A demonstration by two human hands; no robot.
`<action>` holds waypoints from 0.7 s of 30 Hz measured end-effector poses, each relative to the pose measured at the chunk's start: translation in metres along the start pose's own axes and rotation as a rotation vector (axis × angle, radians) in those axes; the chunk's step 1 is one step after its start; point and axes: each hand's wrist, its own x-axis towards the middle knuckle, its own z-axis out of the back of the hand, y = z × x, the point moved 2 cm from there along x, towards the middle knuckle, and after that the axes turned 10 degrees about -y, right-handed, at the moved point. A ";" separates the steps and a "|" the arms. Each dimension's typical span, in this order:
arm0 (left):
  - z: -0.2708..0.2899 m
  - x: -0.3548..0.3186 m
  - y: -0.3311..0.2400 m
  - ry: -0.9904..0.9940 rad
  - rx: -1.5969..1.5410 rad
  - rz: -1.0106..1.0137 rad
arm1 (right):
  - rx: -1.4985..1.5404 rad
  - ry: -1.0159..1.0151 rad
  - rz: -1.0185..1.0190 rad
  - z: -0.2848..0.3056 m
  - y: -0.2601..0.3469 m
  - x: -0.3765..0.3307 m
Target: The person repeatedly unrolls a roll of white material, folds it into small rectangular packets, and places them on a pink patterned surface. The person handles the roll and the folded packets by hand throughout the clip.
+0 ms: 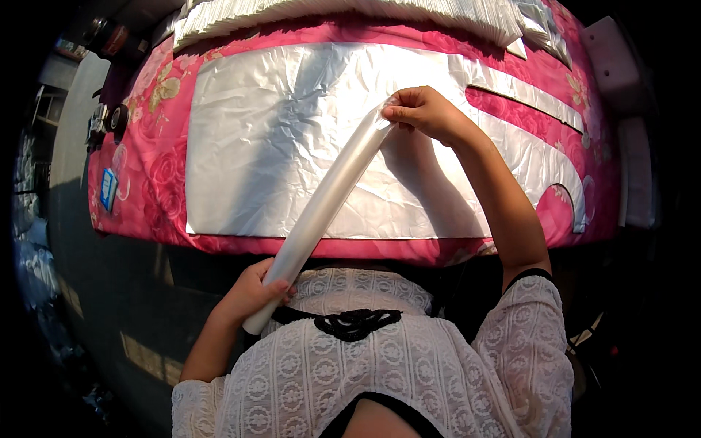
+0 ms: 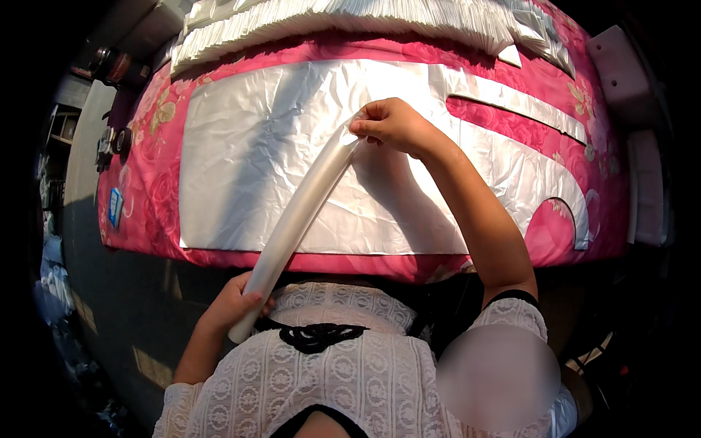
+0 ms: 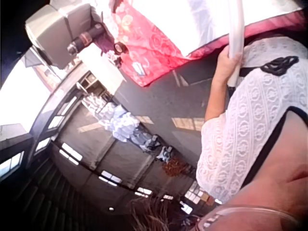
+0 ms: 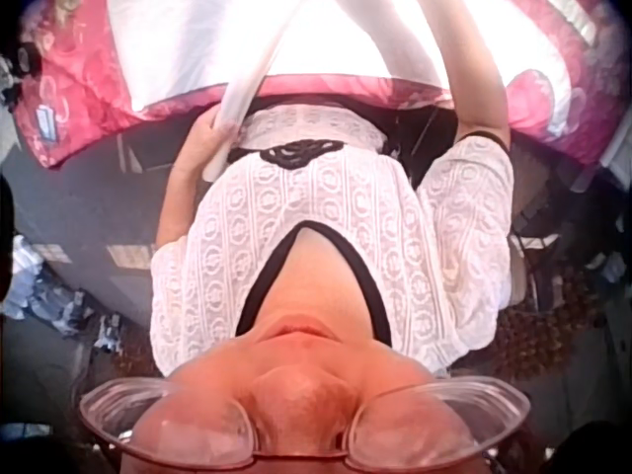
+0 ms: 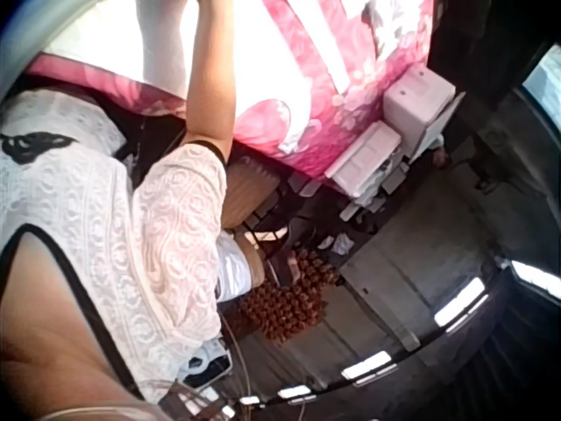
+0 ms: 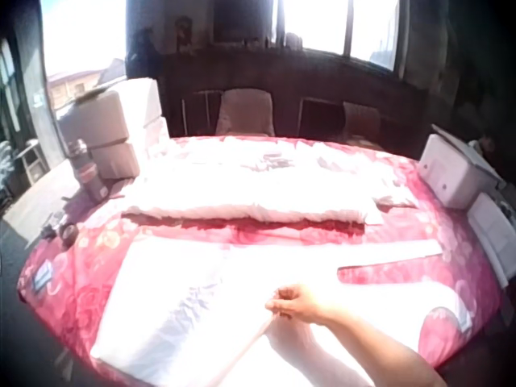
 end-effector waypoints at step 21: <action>-0.039 0.038 -0.141 -0.066 1.139 -0.965 | -0.116 -0.246 0.159 0.055 -0.007 0.015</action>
